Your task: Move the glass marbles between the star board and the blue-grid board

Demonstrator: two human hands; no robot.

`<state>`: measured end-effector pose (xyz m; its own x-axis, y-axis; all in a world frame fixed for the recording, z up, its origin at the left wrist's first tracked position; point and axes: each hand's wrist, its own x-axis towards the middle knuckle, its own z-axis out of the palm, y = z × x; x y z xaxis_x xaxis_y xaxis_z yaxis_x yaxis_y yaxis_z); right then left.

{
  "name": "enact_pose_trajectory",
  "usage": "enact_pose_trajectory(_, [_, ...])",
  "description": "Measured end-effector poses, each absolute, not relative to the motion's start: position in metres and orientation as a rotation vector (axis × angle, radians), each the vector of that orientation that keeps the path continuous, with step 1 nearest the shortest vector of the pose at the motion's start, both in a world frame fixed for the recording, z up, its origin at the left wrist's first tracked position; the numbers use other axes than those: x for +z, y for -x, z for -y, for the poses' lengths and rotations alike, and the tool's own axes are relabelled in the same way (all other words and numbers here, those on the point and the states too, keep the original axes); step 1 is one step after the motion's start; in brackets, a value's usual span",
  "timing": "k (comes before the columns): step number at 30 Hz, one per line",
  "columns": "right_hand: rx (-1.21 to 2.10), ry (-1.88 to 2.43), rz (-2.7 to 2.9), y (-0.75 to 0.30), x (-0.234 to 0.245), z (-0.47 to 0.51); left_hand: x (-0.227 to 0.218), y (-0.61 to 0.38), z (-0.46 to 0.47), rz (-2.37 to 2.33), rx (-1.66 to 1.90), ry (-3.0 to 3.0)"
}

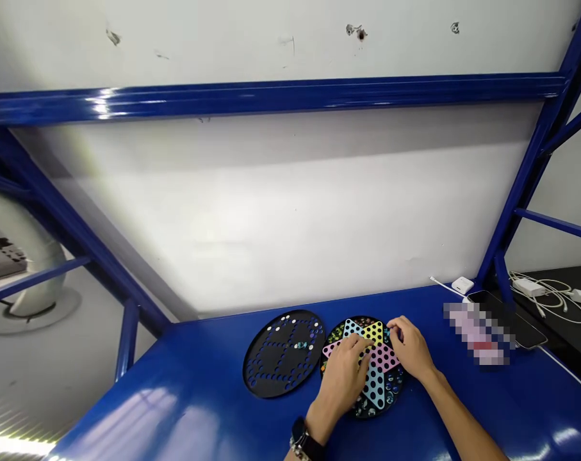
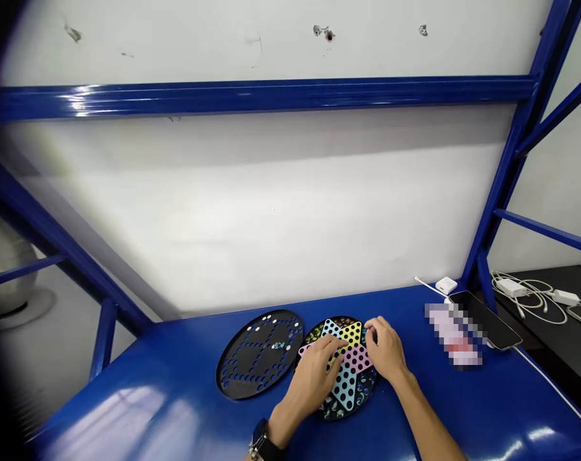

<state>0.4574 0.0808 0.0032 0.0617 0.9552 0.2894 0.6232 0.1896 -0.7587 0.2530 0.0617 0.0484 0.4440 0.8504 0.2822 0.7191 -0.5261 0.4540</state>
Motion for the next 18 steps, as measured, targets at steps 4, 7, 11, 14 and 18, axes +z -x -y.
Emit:
enact_pose_trajectory(4, [0.585, 1.481, 1.902, -0.471, 0.008, -0.081, 0.05, -0.257, -0.062, -1.36, 0.78, -2.414])
enact_pose_trajectory(7, [0.587, 1.542, 1.88, -0.476, 0.01, -0.08, 0.049, -0.249, -0.061, -1.394, 0.811, -2.388])
enact_pose_trajectory(11, [0.643, 1.624, 1.878, -0.479, 0.009, -0.08, 0.047, -0.238, -0.06, -1.439, 0.782, -2.363])
enact_pose_trajectory(14, [0.654, 1.639, 1.889, -0.478, 0.008, -0.081, 0.045, -0.235, -0.059, -1.445, 0.794, -2.345])
enact_pose_trajectory(18, [0.626, 1.636, 1.837, -0.476, 0.006, -0.082, 0.045, -0.234, -0.058, -1.424, 0.8, -2.323])
